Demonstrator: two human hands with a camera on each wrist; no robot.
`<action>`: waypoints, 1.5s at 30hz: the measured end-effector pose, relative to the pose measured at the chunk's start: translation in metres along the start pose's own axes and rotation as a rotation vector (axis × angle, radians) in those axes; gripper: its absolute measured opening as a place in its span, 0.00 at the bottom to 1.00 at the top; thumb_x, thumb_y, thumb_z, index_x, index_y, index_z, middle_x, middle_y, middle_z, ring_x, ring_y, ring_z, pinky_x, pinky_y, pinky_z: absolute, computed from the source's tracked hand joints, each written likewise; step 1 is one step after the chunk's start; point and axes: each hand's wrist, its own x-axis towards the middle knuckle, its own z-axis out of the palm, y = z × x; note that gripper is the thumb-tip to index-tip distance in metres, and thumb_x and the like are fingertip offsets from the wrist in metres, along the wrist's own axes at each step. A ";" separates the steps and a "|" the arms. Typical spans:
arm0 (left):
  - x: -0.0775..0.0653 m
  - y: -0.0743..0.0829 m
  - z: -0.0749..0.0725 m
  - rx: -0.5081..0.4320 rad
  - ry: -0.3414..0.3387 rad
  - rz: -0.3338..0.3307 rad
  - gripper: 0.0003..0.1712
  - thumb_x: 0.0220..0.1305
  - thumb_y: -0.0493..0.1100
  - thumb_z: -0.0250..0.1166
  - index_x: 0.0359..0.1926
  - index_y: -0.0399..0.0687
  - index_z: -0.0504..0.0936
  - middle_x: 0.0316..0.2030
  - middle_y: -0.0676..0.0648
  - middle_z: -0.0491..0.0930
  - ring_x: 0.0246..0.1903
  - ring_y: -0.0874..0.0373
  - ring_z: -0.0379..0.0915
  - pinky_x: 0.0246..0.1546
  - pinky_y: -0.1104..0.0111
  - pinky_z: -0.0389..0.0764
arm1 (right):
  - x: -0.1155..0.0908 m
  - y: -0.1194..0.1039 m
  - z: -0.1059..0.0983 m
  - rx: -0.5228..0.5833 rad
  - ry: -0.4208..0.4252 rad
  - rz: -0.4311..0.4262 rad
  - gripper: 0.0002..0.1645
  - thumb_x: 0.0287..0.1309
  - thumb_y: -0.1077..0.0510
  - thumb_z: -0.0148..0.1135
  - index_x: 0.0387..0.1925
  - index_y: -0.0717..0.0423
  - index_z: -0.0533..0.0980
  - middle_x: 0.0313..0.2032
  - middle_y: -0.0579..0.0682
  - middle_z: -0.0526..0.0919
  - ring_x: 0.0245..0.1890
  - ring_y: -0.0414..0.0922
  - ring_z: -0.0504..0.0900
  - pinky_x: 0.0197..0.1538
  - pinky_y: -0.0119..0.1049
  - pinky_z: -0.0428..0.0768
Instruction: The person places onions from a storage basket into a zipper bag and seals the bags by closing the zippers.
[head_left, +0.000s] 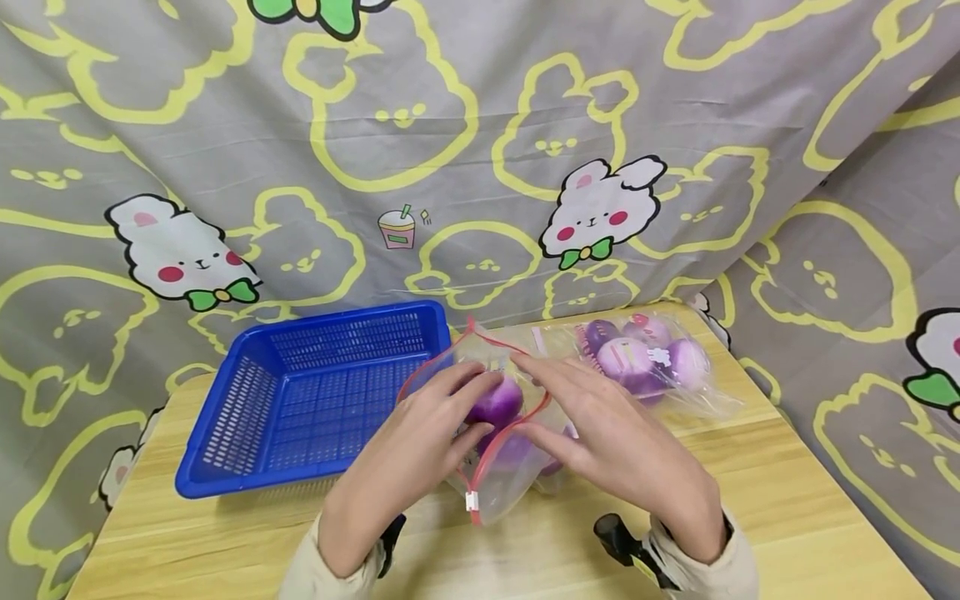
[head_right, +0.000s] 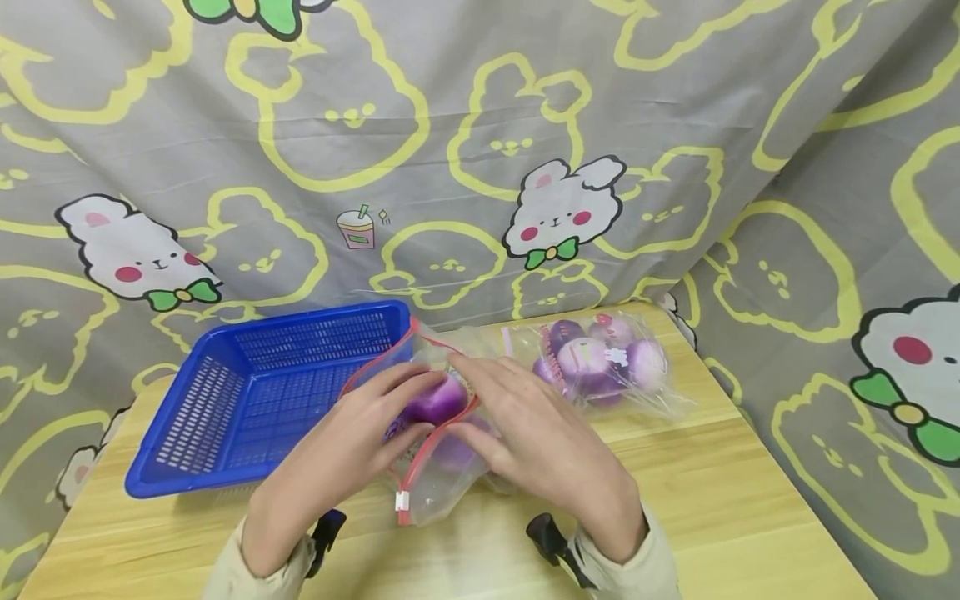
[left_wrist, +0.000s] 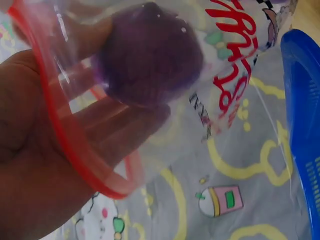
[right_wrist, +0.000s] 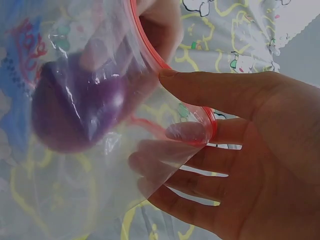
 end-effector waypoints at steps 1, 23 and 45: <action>0.002 -0.001 0.002 -0.011 -0.004 -0.005 0.32 0.59 0.40 0.74 0.64 0.45 0.75 0.59 0.44 0.76 0.57 0.52 0.75 0.55 0.62 0.79 | 0.000 0.000 0.000 0.001 0.004 -0.004 0.40 0.66 0.42 0.62 0.74 0.48 0.62 0.66 0.44 0.73 0.64 0.46 0.73 0.64 0.49 0.72; -0.035 0.001 -0.007 -0.126 0.346 0.034 0.10 0.57 0.27 0.69 0.39 0.42 0.86 0.35 0.51 0.82 0.33 0.62 0.79 0.35 0.76 0.80 | 0.009 0.003 0.002 0.030 0.024 0.003 0.38 0.63 0.47 0.67 0.70 0.53 0.67 0.64 0.49 0.76 0.62 0.46 0.75 0.63 0.47 0.74; -0.037 0.022 -0.011 0.046 0.274 -0.074 0.13 0.69 0.46 0.62 0.26 0.50 0.80 0.21 0.57 0.72 0.21 0.64 0.66 0.22 0.72 0.70 | 0.013 0.008 0.000 0.036 0.363 -0.017 0.35 0.51 0.58 0.76 0.62 0.57 0.76 0.42 0.49 0.87 0.37 0.43 0.84 0.39 0.31 0.76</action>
